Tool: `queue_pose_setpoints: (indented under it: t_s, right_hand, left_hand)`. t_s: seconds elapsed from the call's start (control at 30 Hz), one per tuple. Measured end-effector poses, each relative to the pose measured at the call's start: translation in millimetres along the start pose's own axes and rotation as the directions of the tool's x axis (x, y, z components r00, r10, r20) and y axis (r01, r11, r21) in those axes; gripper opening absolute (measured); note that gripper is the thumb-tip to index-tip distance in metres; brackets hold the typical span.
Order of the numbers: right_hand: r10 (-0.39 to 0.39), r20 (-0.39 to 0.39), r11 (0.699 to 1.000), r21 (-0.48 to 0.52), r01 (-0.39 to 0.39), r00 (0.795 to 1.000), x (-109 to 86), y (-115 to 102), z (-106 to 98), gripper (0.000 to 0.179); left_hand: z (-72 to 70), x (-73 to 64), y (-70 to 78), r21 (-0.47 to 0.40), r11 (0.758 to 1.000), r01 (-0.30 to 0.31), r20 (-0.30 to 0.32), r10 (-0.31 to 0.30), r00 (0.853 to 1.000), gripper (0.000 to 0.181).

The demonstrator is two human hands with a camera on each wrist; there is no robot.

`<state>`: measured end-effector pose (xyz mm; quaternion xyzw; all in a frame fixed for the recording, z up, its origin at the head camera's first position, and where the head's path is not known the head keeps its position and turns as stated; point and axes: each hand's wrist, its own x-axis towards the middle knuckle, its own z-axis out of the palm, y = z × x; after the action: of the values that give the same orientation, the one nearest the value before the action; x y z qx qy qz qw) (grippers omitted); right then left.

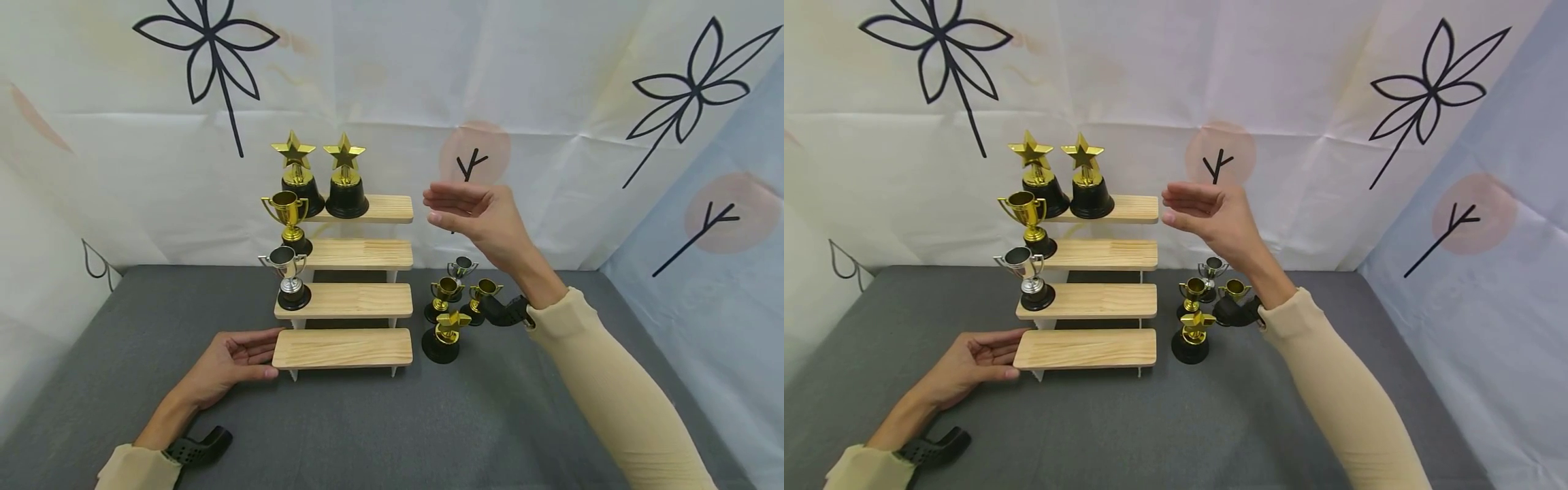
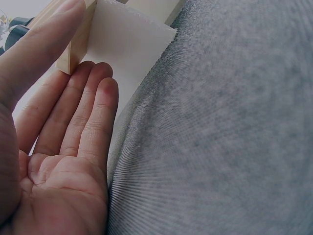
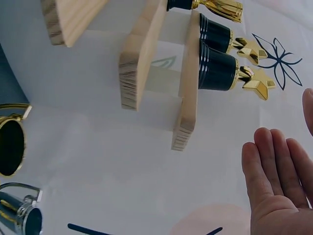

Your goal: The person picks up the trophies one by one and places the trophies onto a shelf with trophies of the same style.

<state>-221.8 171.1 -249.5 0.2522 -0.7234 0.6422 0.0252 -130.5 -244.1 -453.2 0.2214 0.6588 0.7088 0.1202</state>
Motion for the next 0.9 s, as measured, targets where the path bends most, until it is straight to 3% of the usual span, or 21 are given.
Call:
queue_pose_setpoints:
  t_s: [0.9]
  right_hand:
    - [-0.002,-0.046,0.999,0.044,0.004,0.999,-73.9,34,-16,0.046]
  left_hand:
    - [-1.3,-0.3,-0.4,0.029,0.999,0.016,-0.013,-0.016,1.000,0.069]
